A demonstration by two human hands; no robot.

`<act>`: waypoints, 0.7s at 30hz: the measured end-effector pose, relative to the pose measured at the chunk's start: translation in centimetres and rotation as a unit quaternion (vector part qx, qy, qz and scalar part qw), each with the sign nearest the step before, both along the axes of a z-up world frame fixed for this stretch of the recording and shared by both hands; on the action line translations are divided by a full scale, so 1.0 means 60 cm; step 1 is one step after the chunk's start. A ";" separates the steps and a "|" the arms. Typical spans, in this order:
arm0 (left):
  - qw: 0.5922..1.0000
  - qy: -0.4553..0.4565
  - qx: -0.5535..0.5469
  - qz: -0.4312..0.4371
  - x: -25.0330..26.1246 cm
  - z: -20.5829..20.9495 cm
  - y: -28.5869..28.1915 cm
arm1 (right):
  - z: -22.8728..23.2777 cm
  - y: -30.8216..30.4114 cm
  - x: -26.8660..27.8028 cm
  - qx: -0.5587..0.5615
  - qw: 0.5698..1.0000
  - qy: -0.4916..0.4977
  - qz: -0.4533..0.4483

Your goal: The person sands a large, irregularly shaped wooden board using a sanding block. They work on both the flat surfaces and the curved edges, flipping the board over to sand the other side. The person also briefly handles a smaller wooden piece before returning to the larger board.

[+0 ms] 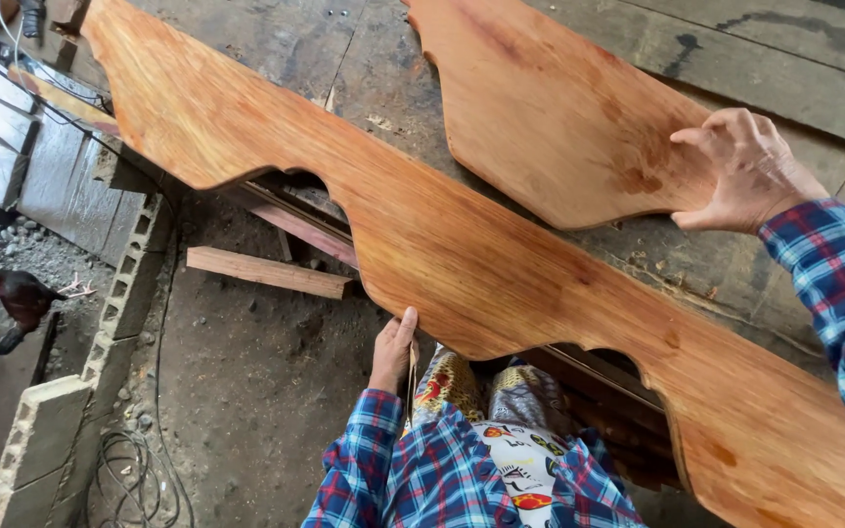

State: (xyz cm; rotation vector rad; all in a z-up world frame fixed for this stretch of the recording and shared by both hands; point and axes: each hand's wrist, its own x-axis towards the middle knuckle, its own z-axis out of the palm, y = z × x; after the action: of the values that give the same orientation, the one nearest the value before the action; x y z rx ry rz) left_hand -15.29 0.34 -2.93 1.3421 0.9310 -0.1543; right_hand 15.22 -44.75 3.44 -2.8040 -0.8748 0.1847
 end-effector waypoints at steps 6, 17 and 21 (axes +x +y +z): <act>0.963 0.102 0.165 -0.188 0.011 0.058 0.024 | 0.023 0.014 -0.021 0.025 1.000 -0.011 -0.008; 0.929 -0.042 0.284 -0.231 0.318 0.240 -0.047 | 0.092 0.096 -0.168 0.067 0.980 0.020 -0.185; 0.991 -0.084 0.100 -0.018 0.484 0.156 -0.149 | 0.054 0.103 -0.280 0.172 0.957 -0.081 -0.219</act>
State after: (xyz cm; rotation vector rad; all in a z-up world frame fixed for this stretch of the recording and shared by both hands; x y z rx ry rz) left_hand 13.76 -8.58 6.42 1.5331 0.7947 0.0256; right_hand -1.58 -38.57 6.68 -2.6162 -0.2576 -0.2441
